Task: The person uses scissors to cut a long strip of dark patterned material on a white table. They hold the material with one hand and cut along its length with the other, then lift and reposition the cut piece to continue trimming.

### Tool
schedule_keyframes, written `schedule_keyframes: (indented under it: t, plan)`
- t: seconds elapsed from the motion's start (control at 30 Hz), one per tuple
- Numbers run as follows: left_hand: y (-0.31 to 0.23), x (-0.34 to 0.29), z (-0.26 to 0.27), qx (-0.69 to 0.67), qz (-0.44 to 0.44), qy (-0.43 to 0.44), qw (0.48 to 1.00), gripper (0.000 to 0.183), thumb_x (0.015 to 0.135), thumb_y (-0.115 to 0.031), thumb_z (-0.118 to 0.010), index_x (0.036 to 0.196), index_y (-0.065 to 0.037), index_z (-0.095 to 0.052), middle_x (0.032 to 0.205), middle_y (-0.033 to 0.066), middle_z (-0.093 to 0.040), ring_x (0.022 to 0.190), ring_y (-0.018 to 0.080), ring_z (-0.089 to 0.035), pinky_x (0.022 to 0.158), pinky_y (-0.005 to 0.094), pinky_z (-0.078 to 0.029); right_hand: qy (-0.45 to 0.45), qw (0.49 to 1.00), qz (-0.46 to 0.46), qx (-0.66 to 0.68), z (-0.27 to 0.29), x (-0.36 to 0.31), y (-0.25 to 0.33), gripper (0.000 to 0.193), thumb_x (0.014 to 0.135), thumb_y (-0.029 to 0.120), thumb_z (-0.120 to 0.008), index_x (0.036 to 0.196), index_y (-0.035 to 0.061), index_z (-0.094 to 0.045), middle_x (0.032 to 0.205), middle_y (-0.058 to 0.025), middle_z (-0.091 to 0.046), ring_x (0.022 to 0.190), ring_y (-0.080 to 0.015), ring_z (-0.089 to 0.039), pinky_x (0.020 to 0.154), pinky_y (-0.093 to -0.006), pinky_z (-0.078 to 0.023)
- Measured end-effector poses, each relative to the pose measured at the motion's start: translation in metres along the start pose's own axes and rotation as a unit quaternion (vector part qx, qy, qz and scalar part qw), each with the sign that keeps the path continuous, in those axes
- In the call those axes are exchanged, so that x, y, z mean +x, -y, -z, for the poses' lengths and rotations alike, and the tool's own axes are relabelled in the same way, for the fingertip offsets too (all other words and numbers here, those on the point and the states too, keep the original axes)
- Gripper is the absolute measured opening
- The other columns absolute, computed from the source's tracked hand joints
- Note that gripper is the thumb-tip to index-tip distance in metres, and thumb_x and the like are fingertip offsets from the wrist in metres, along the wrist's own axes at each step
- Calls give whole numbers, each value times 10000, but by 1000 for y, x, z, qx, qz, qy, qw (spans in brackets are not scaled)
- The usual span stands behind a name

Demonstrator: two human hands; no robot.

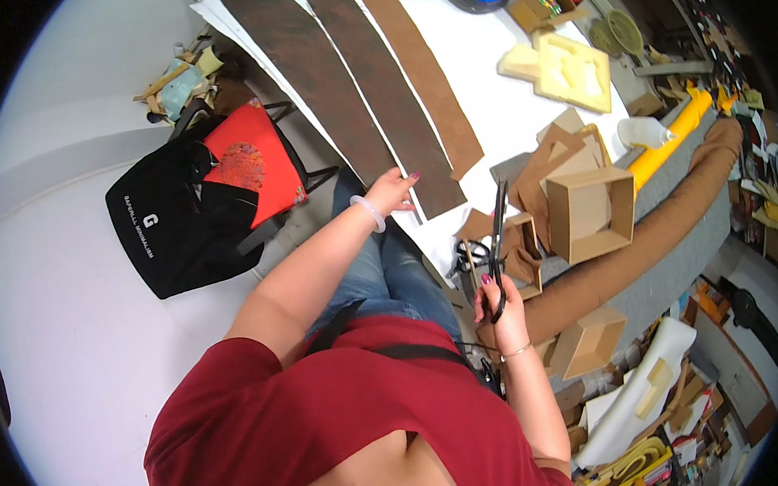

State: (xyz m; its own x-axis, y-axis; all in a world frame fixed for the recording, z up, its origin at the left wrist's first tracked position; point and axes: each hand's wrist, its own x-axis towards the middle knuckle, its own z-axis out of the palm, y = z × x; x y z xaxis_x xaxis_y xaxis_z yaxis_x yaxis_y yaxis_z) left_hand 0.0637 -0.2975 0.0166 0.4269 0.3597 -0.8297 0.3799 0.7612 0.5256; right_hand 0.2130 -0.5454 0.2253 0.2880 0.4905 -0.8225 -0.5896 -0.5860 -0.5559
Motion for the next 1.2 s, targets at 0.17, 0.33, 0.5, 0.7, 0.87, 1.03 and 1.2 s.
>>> schedule_keyframes:
  t: [0.17,0.33,0.5,0.7,0.87,1.03,1.2]
  plan:
    - [-28,13,51,207,-225,-336,891,325,975,-279,-699,1107,18,-689,947,119,-736,795,222,-705,730,346,-578,-7,1000,-4,-2,-1,4,5,242,1023,292,-609,962,70,-536,731,-44,-590,530,-143,-553,490,-285,-458]
    - [-82,20,99,244,-257,-458,815,496,921,-163,-712,1361,-28,-526,1460,192,-465,1337,368,-483,1135,458,-391,-11,1000,3,13,-3,4,7,256,1014,287,-626,920,70,-529,709,-56,-580,509,-164,-545,466,-299,-440]
    - [-120,24,123,621,-248,-291,684,738,989,-386,-608,1599,-96,-310,1680,137,-242,1564,325,-198,1262,531,-166,-18,1000,7,4,-18,13,14,247,1026,277,-614,934,65,-527,717,-60,-577,512,-170,-546,472,-305,-443]
    - [-131,48,171,701,-234,-324,590,741,1040,-493,-444,1640,-118,-225,1712,114,-192,1571,316,-184,1246,574,-161,-14,1000,24,-9,-39,11,15,227,1043,276,-585,963,65,-553,712,-38,-585,540,-136,-543,508,-275,-442]
    - [-152,67,222,738,-261,-314,537,739,1027,-491,-494,1631,-142,-252,1701,98,-222,1555,309,-235,1226,618,-178,-37,999,-12,-20,-52,15,7,237,1040,285,-598,978,61,-549,740,-38,-592,548,-129,-546,521,-270,-448]
    - [-151,64,231,702,-323,-303,557,676,1014,-428,-547,1599,-162,-336,1667,114,-297,1532,326,-290,1219,633,-178,-39,998,-39,-15,-59,18,-6,223,1039,262,-605,962,64,-535,734,-28,-593,537,-116,-536,522,-258,-429]
    - [-117,35,196,678,-365,-236,593,666,977,-377,-620,1573,-182,-393,1660,136,-289,1530,351,-281,1214,639,-184,-36,999,-39,-9,-53,10,-17,236,1035,279,-620,966,69,-537,737,-26,-596,530,-111,-535,515,-254,-422]
